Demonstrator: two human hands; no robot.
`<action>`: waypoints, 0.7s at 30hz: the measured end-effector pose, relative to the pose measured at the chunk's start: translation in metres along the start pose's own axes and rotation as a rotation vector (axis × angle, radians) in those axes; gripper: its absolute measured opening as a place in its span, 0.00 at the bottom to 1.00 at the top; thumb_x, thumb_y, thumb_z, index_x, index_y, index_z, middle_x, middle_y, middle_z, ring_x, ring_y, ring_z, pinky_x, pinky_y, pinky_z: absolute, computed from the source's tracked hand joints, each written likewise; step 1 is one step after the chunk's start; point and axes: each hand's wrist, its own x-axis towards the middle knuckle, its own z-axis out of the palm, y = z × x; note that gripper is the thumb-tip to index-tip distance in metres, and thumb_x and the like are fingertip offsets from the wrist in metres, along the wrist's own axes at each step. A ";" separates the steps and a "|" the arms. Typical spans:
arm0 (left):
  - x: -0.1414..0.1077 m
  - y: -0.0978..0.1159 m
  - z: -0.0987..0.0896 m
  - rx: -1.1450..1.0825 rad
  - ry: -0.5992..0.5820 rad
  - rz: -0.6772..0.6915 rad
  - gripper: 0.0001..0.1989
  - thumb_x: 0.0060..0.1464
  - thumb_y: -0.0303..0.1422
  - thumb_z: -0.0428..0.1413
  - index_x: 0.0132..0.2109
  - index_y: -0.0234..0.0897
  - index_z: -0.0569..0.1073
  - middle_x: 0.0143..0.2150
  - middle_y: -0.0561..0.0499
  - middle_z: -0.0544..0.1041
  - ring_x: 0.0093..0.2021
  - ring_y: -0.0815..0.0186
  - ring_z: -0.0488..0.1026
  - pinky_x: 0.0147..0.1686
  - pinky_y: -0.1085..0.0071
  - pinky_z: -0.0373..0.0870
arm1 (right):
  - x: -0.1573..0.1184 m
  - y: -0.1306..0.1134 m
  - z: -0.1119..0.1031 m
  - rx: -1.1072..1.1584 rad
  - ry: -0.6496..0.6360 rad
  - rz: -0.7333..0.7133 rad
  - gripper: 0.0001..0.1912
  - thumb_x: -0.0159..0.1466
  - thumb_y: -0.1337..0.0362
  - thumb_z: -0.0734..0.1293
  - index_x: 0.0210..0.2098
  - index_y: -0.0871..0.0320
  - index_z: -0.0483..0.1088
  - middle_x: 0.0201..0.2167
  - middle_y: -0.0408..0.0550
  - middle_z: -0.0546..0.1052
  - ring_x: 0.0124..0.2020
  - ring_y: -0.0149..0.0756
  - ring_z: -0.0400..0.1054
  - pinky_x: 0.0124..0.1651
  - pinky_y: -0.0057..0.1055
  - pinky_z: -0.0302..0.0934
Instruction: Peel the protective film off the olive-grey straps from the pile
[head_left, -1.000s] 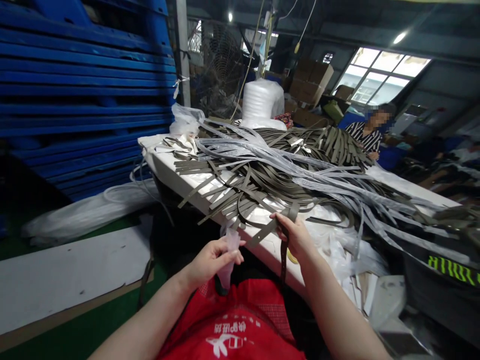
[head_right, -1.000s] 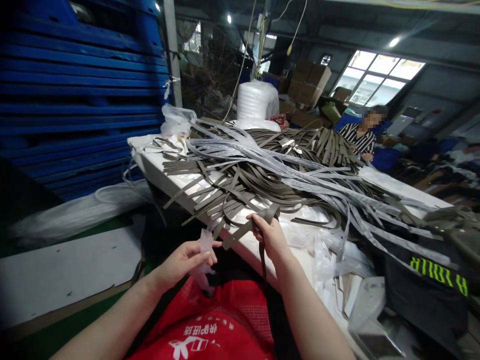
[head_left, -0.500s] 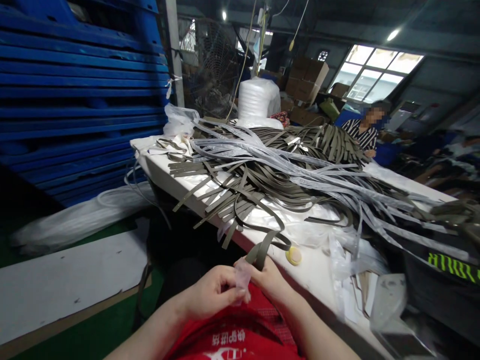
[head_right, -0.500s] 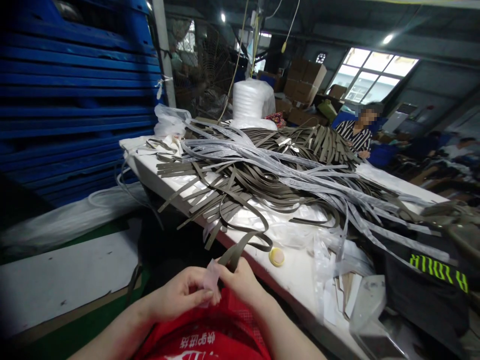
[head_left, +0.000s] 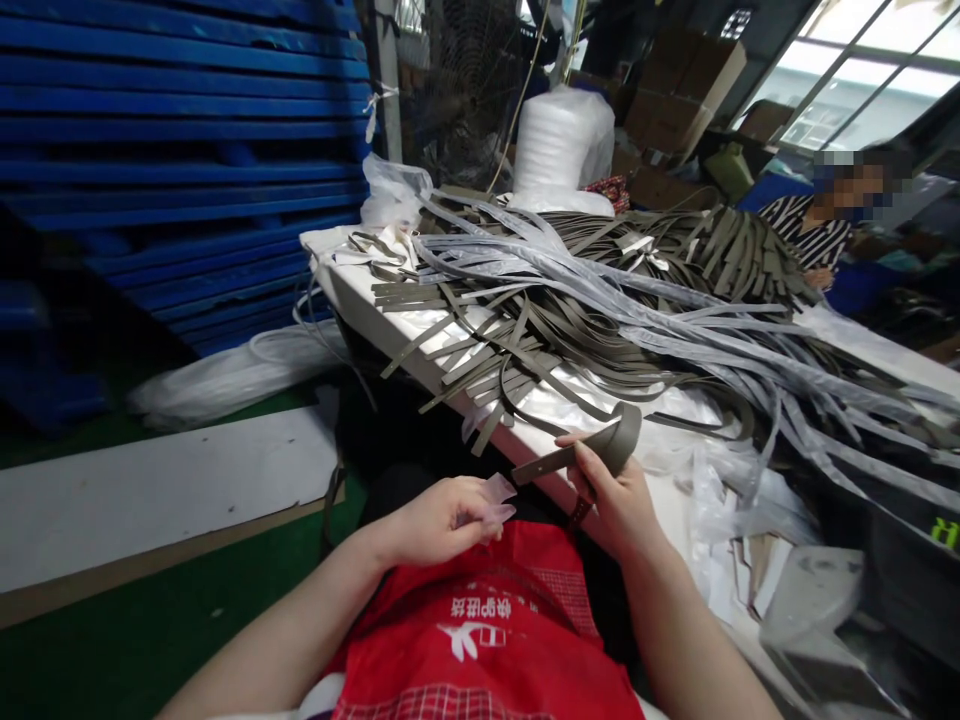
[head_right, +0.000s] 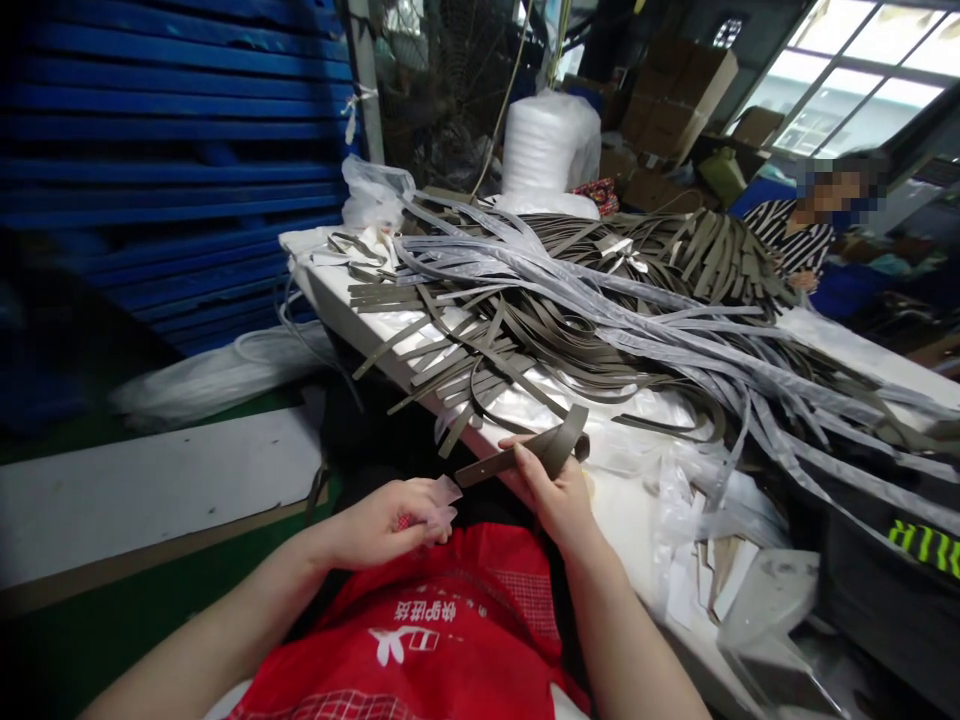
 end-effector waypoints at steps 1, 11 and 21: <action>0.000 0.001 0.000 -0.004 0.004 0.000 0.17 0.65 0.34 0.49 0.31 0.33 0.78 0.32 0.45 0.79 0.36 0.65 0.73 0.39 0.73 0.67 | -0.001 0.001 0.003 0.011 -0.002 0.003 0.20 0.60 0.47 0.69 0.39 0.58 0.75 0.17 0.40 0.64 0.17 0.27 0.52 0.19 0.25 0.46; 0.000 -0.001 -0.001 0.029 0.037 -0.006 0.18 0.65 0.35 0.49 0.33 0.33 0.79 0.32 0.45 0.78 0.37 0.64 0.73 0.40 0.71 0.67 | -0.001 0.006 0.014 -0.259 -0.189 -0.061 0.17 0.64 0.51 0.66 0.42 0.58 0.78 0.23 0.44 0.74 0.22 0.31 0.64 0.25 0.27 0.59; -0.004 -0.004 0.006 -0.001 0.077 -0.063 0.18 0.65 0.34 0.48 0.31 0.34 0.77 0.33 0.48 0.76 0.33 0.68 0.72 0.37 0.74 0.66 | 0.002 0.037 0.035 -0.110 -0.135 0.059 0.22 0.60 0.47 0.68 0.42 0.59 0.78 0.20 0.42 0.72 0.20 0.30 0.64 0.23 0.26 0.60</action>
